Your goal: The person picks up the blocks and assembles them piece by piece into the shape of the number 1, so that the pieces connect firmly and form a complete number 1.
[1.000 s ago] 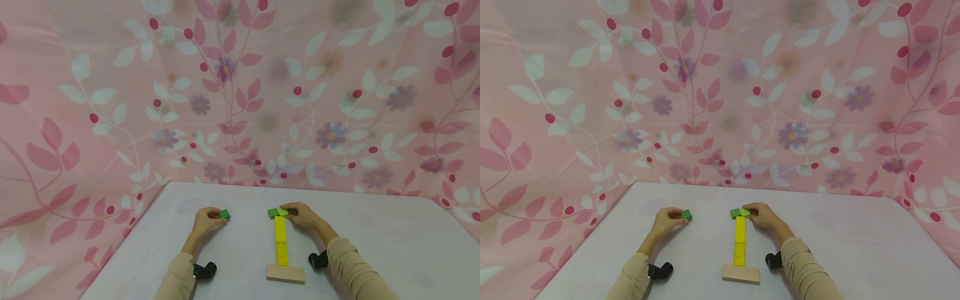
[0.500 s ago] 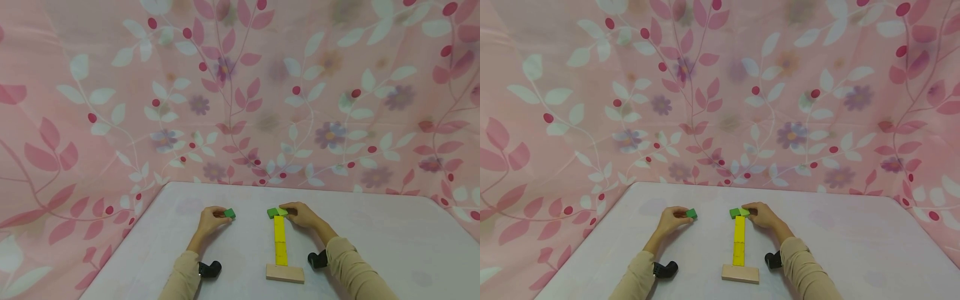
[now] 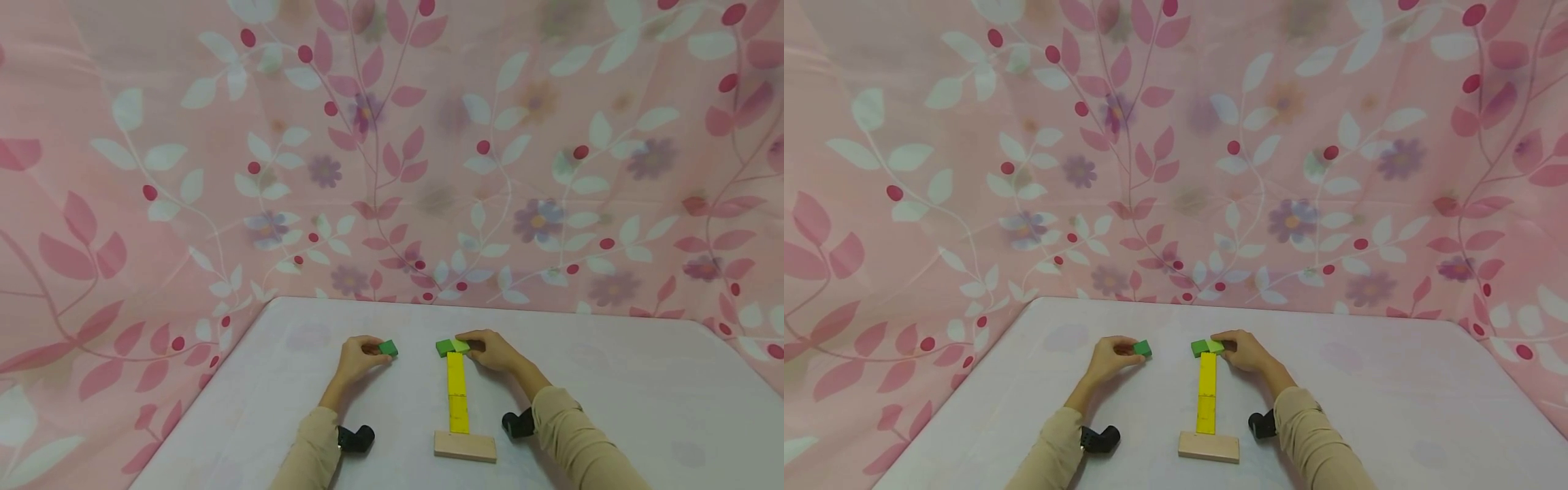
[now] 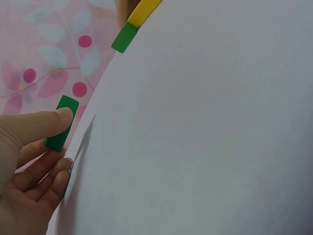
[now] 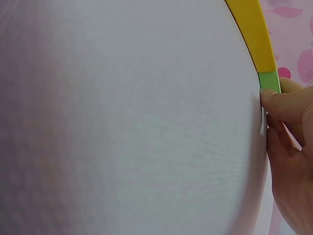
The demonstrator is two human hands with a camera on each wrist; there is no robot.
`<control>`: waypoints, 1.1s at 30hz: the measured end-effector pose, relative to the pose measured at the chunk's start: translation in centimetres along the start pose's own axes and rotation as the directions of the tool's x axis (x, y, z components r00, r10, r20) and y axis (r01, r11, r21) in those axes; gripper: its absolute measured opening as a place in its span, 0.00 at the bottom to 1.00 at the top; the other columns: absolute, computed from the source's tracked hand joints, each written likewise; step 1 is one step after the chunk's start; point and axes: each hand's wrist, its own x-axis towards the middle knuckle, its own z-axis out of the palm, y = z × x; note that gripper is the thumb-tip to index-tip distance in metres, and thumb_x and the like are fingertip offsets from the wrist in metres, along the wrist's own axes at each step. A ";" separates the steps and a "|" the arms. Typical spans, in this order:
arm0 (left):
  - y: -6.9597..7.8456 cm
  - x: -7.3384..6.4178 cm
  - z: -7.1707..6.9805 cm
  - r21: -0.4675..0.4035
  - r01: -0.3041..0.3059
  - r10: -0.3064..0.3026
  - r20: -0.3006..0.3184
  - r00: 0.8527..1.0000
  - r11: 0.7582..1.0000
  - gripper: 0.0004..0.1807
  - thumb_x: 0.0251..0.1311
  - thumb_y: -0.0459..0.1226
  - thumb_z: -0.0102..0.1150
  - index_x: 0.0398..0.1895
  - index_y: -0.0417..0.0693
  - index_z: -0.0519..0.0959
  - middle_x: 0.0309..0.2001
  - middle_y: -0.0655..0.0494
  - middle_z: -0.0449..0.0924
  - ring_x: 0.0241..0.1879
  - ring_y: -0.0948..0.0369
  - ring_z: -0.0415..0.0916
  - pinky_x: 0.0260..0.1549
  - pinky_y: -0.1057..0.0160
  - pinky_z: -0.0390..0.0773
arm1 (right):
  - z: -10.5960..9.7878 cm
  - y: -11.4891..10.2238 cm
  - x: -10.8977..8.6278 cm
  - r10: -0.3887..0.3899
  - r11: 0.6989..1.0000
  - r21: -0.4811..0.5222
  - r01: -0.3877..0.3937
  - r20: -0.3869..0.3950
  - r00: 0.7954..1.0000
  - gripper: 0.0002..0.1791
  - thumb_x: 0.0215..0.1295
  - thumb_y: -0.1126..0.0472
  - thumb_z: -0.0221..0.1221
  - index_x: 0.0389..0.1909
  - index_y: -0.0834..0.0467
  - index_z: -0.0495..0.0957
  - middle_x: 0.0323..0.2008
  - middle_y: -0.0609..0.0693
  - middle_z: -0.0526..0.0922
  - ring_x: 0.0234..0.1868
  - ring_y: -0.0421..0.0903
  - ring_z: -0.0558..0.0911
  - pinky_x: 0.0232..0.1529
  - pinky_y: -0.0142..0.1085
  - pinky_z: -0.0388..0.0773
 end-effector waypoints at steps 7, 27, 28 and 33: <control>0.6 0.2 1.0 -0.019 0.004 -0.004 0.015 1.000 1.000 0.18 0.40 0.30 0.74 0.36 0.29 0.81 0.28 0.44 0.81 0.28 0.61 0.75 0.30 0.69 0.76 | -0.1 0.0 0.0 0.008 1.000 -0.005 -0.008 -0.002 1.000 0.22 0.61 0.72 0.56 0.57 0.60 0.75 0.56 0.58 0.76 0.60 0.59 0.70 0.62 0.54 0.63; 1.1 0.7 3.2 -0.024 -0.019 0.020 0.046 0.999 1.000 0.18 0.41 0.31 0.73 0.36 0.29 0.81 0.29 0.44 0.81 0.28 0.62 0.76 0.30 0.69 0.77 | -0.2 0.1 0.0 0.000 1.000 -0.007 0.000 -0.001 1.000 0.21 0.61 0.72 0.56 0.56 0.61 0.76 0.55 0.59 0.76 0.59 0.60 0.70 0.61 0.54 0.63; 1.1 0.7 3.3 -0.028 -0.021 0.022 0.050 0.999 0.999 0.18 0.41 0.31 0.73 0.36 0.29 0.81 0.29 0.43 0.81 0.28 0.61 0.76 0.30 0.69 0.77 | -0.2 0.0 0.0 0.000 1.000 -0.007 0.000 -0.002 1.000 0.21 0.61 0.72 0.56 0.56 0.61 0.76 0.55 0.59 0.77 0.59 0.60 0.70 0.61 0.54 0.63; 1.3 0.8 3.8 -0.020 -0.040 0.042 0.061 0.997 0.999 0.18 0.41 0.31 0.73 0.36 0.30 0.81 0.29 0.43 0.82 0.27 0.63 0.76 0.29 0.68 0.77 | -0.2 -0.1 -0.1 0.005 1.000 -0.004 -0.005 -0.002 1.000 0.21 0.61 0.72 0.56 0.56 0.60 0.76 0.55 0.59 0.77 0.59 0.59 0.71 0.61 0.54 0.63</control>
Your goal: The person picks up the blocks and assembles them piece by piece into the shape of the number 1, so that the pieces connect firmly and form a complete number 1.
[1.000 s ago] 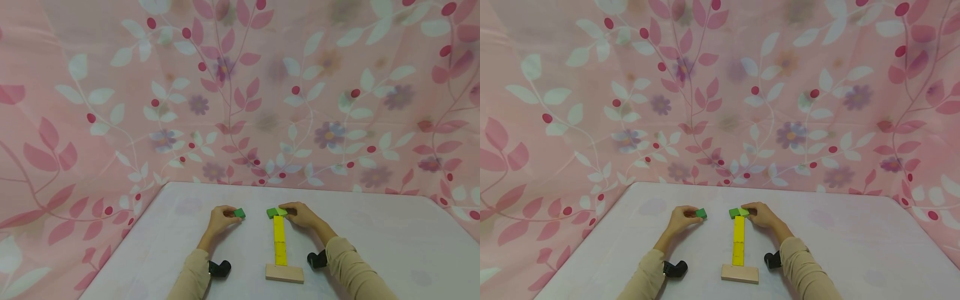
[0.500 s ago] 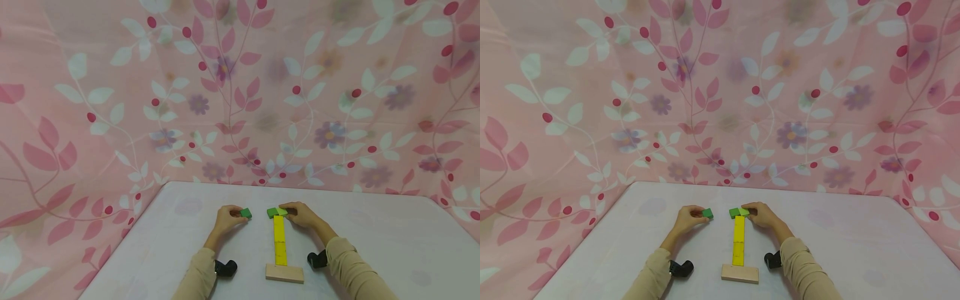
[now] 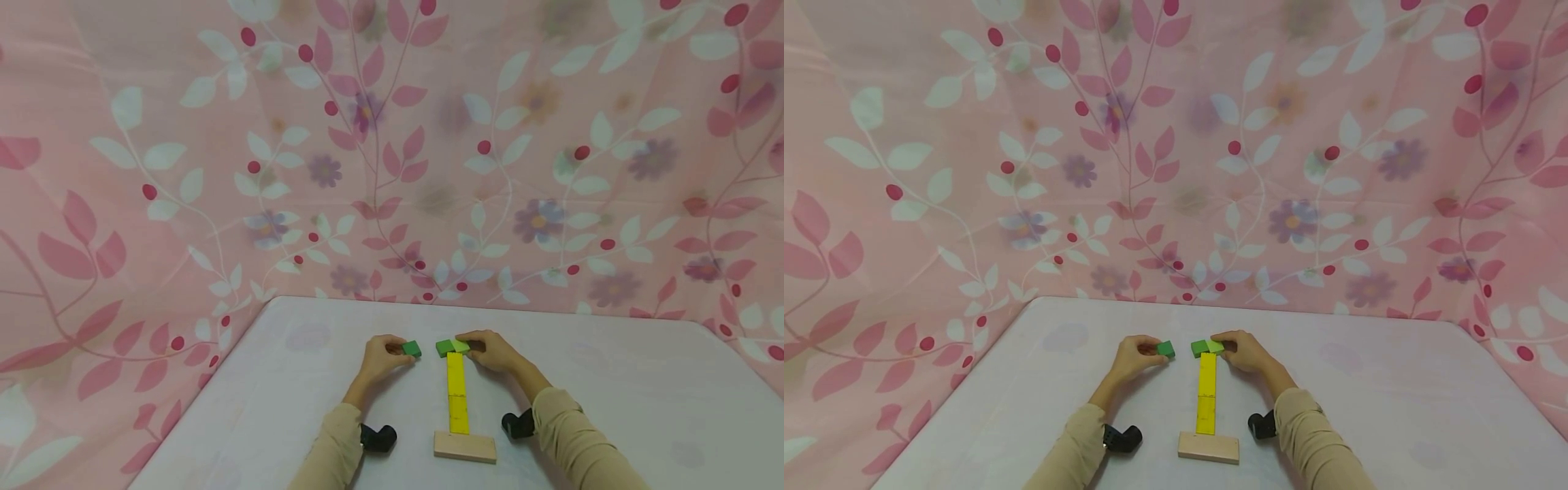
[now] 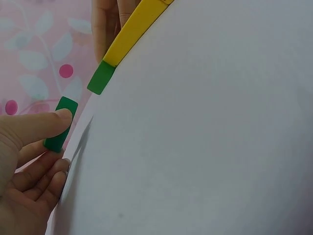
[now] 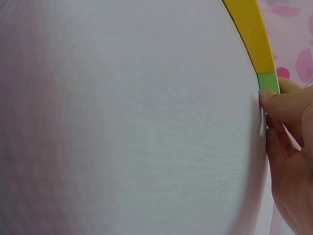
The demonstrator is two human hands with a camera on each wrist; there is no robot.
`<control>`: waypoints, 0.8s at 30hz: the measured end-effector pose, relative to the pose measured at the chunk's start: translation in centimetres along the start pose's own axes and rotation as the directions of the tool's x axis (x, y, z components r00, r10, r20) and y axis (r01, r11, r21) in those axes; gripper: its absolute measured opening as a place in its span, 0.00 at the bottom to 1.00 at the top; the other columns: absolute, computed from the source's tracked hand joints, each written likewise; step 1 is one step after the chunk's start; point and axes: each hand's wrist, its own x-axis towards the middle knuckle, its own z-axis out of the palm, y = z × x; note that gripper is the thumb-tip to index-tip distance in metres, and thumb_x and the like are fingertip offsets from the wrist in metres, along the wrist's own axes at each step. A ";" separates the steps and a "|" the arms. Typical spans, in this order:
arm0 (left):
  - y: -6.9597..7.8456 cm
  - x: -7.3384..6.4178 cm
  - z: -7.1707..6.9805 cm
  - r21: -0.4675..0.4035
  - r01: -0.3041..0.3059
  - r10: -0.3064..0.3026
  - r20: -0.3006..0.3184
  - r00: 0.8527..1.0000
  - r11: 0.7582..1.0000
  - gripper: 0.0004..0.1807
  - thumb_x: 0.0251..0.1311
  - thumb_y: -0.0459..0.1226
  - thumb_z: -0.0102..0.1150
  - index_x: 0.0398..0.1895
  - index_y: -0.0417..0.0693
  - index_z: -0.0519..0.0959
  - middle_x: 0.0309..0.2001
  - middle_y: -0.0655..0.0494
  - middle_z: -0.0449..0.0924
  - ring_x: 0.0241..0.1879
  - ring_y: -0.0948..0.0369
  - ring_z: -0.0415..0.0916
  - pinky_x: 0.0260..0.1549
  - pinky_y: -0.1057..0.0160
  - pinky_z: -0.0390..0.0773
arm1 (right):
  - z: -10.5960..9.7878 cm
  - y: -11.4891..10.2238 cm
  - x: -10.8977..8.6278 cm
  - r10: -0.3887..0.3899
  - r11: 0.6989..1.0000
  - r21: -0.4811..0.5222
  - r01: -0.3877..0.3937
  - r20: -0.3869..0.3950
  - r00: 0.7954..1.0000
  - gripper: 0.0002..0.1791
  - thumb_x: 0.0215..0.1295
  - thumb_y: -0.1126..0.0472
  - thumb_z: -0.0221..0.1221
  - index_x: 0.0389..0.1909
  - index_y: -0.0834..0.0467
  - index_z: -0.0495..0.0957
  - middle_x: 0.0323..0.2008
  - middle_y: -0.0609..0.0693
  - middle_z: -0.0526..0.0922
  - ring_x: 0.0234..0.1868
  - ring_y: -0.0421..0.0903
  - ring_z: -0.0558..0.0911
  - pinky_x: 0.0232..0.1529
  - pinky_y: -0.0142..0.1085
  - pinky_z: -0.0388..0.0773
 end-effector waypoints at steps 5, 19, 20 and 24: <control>0.0 0.1 0.6 0.040 0.008 -0.008 -0.001 1.000 0.999 0.18 0.41 0.32 0.73 0.36 0.31 0.82 0.30 0.46 0.81 0.29 0.63 0.75 0.31 0.68 0.77 | 0.0 0.0 0.0 0.012 1.000 0.006 -0.012 0.000 1.000 0.21 0.61 0.72 0.56 0.56 0.60 0.76 0.56 0.58 0.76 0.60 0.59 0.70 0.61 0.54 0.63; 0.5 0.3 1.8 0.084 0.030 -0.032 0.029 0.999 0.996 0.17 0.44 0.34 0.72 0.39 0.35 0.83 0.37 0.47 0.82 0.35 0.57 0.75 0.40 0.62 0.78 | 0.1 0.1 0.0 0.026 1.000 0.012 -0.026 -0.002 1.000 0.22 0.61 0.72 0.56 0.57 0.59 0.76 0.56 0.57 0.76 0.60 0.58 0.70 0.62 0.53 0.63; 0.5 0.3 1.9 0.092 0.032 -0.035 0.030 0.999 0.995 0.17 0.44 0.34 0.72 0.39 0.35 0.83 0.37 0.47 0.82 0.36 0.58 0.74 0.40 0.62 0.78 | 0.1 0.1 0.0 0.024 1.000 0.010 -0.024 -0.002 1.000 0.22 0.61 0.72 0.56 0.57 0.59 0.76 0.56 0.57 0.76 0.60 0.58 0.70 0.62 0.53 0.63; 0.8 0.4 2.2 0.132 0.057 -0.061 0.031 0.998 0.990 0.17 0.45 0.36 0.73 0.39 0.36 0.83 0.38 0.49 0.81 0.37 0.58 0.72 0.41 0.61 0.76 | 0.0 0.1 0.0 0.021 1.000 0.005 -0.021 -0.002 1.000 0.22 0.61 0.72 0.56 0.57 0.59 0.75 0.56 0.58 0.76 0.60 0.59 0.70 0.61 0.54 0.63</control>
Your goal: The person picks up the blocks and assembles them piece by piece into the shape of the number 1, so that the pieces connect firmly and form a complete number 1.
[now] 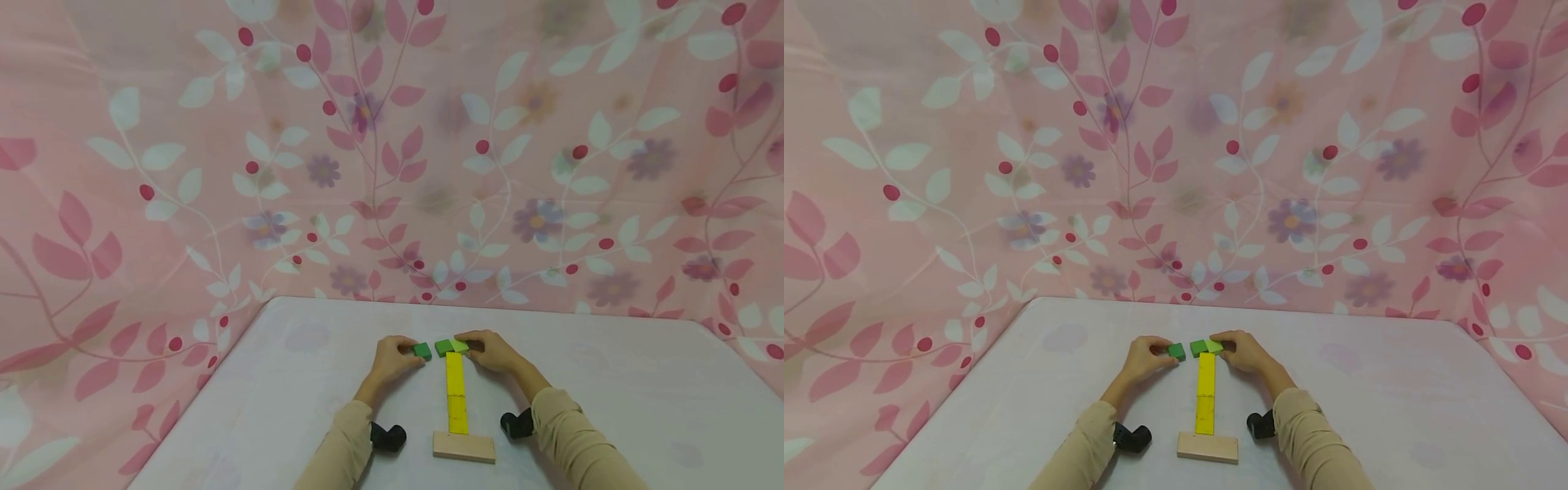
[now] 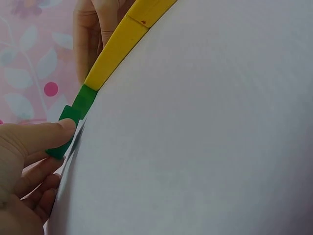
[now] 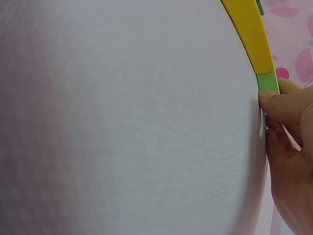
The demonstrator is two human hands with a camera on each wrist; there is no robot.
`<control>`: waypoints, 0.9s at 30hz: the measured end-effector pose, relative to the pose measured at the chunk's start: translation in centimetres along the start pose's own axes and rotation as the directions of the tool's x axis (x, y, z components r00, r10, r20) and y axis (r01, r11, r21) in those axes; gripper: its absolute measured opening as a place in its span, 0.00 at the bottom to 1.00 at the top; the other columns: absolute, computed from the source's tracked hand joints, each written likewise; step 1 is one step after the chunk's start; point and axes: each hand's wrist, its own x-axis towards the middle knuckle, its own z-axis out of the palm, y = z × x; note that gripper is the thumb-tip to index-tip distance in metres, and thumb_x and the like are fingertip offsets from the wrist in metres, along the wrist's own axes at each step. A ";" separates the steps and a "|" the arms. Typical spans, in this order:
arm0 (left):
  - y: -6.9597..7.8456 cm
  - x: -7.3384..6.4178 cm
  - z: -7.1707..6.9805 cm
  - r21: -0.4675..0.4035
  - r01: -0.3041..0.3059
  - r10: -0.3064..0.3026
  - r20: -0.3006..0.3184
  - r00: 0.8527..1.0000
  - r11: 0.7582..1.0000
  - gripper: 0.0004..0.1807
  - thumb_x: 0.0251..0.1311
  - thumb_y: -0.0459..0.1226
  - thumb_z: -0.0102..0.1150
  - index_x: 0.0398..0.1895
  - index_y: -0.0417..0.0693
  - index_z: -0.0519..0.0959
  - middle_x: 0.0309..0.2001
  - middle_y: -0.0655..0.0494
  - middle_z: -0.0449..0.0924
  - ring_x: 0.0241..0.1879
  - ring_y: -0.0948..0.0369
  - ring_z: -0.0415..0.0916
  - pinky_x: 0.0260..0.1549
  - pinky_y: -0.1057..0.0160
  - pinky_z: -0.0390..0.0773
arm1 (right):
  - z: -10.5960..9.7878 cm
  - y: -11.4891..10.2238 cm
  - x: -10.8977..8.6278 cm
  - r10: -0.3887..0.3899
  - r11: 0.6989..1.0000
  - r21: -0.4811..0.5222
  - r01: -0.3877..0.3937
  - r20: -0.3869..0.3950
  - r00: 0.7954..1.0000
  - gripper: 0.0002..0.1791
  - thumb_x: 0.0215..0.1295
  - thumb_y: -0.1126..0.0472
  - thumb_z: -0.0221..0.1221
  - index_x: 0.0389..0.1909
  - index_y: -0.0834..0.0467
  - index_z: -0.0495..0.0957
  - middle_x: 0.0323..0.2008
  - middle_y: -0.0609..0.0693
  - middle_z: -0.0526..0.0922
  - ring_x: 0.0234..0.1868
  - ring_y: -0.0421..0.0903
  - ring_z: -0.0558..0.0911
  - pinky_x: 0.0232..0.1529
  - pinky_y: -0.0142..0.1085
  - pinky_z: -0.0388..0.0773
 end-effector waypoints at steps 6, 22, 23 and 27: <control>0.2 0.1 0.3 0.036 -0.010 0.010 0.012 1.000 0.999 0.17 0.45 0.36 0.72 0.39 0.37 0.84 0.37 0.49 0.82 0.37 0.58 0.72 0.42 0.60 0.75 | 0.1 0.0 0.1 0.011 1.000 -0.007 -0.011 -0.003 1.000 0.22 0.61 0.72 0.56 0.57 0.59 0.75 0.56 0.57 0.76 0.60 0.58 0.70 0.62 0.53 0.63; 0.5 0.5 0.8 0.063 -0.039 0.038 0.027 0.999 0.997 0.17 0.46 0.37 0.72 0.40 0.37 0.83 0.37 0.49 0.82 0.36 0.56 0.73 0.39 0.62 0.74 | 0.1 0.2 0.1 0.001 1.000 0.006 -0.001 0.002 1.000 0.22 0.61 0.72 0.56 0.57 0.59 0.75 0.57 0.58 0.75 0.61 0.59 0.69 0.62 0.54 0.62; 0.6 0.5 0.8 0.067 -0.040 0.038 0.027 0.999 0.997 0.17 0.46 0.37 0.72 0.40 0.37 0.83 0.36 0.49 0.82 0.36 0.56 0.74 0.39 0.63 0.74 | 0.1 0.2 0.1 -0.001 1.000 0.006 0.001 0.003 1.000 0.22 0.61 0.72 0.56 0.57 0.59 0.75 0.57 0.58 0.75 0.61 0.59 0.69 0.62 0.54 0.62; 0.5 0.5 0.9 0.067 -0.043 0.041 0.026 0.999 0.997 0.17 0.46 0.37 0.72 0.40 0.38 0.83 0.35 0.50 0.82 0.35 0.56 0.73 0.38 0.62 0.74 | 0.1 0.2 0.2 0.002 1.000 0.006 -0.002 0.001 1.000 0.22 0.61 0.72 0.56 0.57 0.59 0.75 0.57 0.58 0.75 0.61 0.59 0.69 0.62 0.53 0.62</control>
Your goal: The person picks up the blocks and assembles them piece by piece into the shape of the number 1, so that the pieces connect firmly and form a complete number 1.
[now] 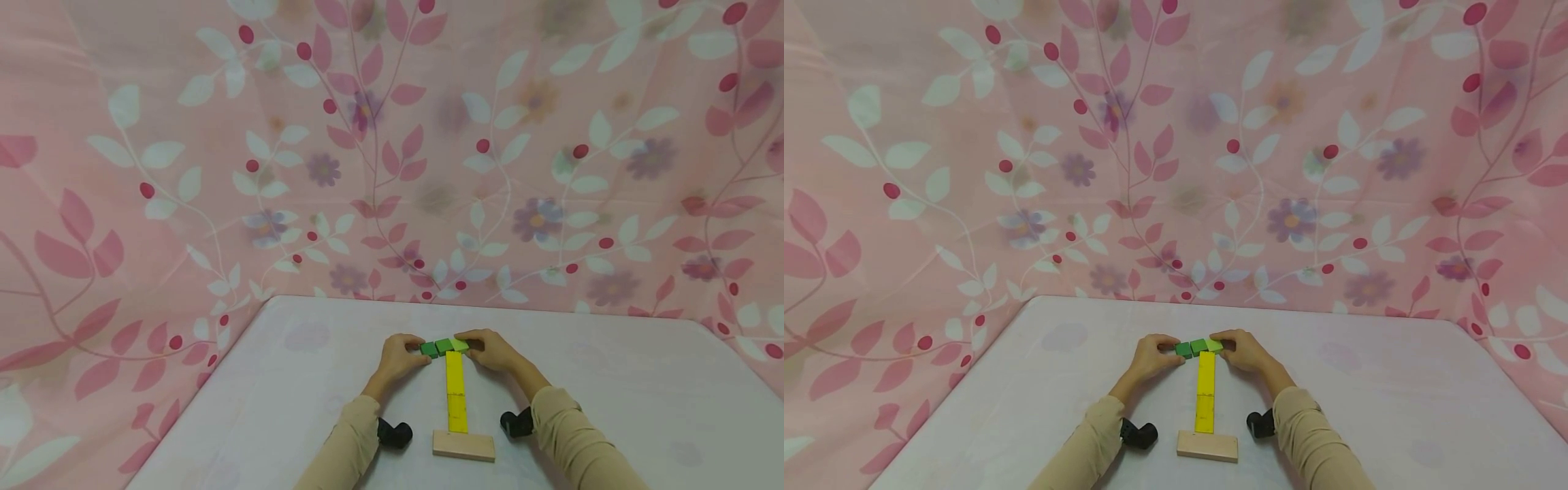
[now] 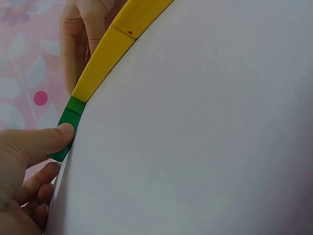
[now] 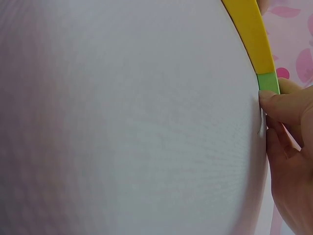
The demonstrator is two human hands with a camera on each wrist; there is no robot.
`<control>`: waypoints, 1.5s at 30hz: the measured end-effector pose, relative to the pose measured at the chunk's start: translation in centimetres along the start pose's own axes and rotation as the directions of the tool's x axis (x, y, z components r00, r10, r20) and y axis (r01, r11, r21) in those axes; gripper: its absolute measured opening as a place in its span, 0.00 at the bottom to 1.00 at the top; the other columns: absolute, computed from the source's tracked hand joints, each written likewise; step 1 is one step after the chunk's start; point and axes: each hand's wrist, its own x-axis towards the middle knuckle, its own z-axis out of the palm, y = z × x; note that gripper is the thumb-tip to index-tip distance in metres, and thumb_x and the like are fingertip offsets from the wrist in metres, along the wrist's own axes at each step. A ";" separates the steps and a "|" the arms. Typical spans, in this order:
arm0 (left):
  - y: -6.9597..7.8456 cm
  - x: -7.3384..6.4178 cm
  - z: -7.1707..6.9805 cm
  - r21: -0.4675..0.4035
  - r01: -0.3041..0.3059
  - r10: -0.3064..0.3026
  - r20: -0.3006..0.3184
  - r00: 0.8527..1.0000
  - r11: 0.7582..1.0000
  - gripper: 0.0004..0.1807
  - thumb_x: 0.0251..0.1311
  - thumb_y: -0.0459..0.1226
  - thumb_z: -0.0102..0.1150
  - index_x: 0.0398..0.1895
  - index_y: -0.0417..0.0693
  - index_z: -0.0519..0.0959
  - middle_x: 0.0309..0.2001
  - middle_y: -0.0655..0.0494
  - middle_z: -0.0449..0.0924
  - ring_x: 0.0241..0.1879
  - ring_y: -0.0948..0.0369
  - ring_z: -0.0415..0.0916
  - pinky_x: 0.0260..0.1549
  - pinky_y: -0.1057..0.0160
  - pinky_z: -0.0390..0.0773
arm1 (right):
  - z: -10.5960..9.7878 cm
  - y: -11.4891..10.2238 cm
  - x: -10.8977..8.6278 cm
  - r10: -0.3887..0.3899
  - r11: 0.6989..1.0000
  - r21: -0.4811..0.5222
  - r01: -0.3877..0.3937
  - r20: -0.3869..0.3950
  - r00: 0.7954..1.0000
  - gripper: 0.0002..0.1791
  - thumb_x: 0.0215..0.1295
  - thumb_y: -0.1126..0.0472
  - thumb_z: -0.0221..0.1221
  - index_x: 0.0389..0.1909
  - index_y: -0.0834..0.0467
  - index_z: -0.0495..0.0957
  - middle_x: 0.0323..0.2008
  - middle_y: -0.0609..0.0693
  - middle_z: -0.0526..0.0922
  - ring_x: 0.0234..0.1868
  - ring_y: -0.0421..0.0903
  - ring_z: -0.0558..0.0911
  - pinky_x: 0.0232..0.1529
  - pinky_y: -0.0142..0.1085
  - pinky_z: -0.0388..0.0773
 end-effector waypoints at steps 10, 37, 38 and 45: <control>0.1 -0.1 0.2 0.011 0.010 -0.010 -0.008 1.000 1.000 0.18 0.46 0.38 0.72 0.40 0.38 0.83 0.34 0.50 0.82 0.35 0.57 0.74 0.40 0.60 0.73 | 0.1 -0.1 0.0 -0.005 1.000 -0.007 0.005 -0.002 1.000 0.22 0.61 0.72 0.56 0.57 0.59 0.75 0.57 0.58 0.76 0.61 0.59 0.69 0.62 0.54 0.62; -1.2 -1.4 -1.8 -0.090 -0.036 0.040 0.041 0.998 0.995 0.26 0.41 0.36 0.74 0.46 0.32 0.79 0.36 0.46 0.82 0.38 0.52 0.76 0.42 0.60 0.77 | 0.3 0.2 -0.1 -0.069 0.996 0.054 0.069 -0.011 0.998 0.25 0.61 0.72 0.56 0.61 0.65 0.70 0.60 0.60 0.72 0.64 0.61 0.65 0.64 0.54 0.57; -1.3 -1.5 -1.9 -0.100 -0.036 0.041 0.040 0.998 0.994 0.26 0.41 0.35 0.74 0.45 0.32 0.79 0.36 0.45 0.82 0.38 0.52 0.76 0.42 0.61 0.77 | 0.2 0.2 -0.2 -0.064 0.996 0.053 0.065 -0.016 0.998 0.25 0.61 0.72 0.57 0.61 0.65 0.70 0.60 0.61 0.72 0.64 0.61 0.65 0.64 0.55 0.57; -1.6 -2.2 -3.6 -0.140 -0.036 0.041 0.032 0.999 0.989 0.24 0.41 0.33 0.74 0.44 0.31 0.80 0.35 0.43 0.82 0.36 0.52 0.77 0.37 0.67 0.76 | -0.3 0.3 -1.0 -0.034 0.996 0.085 0.035 -0.014 0.999 0.27 0.60 0.72 0.57 0.62 0.69 0.66 0.62 0.65 0.69 0.65 0.63 0.64 0.64 0.55 0.57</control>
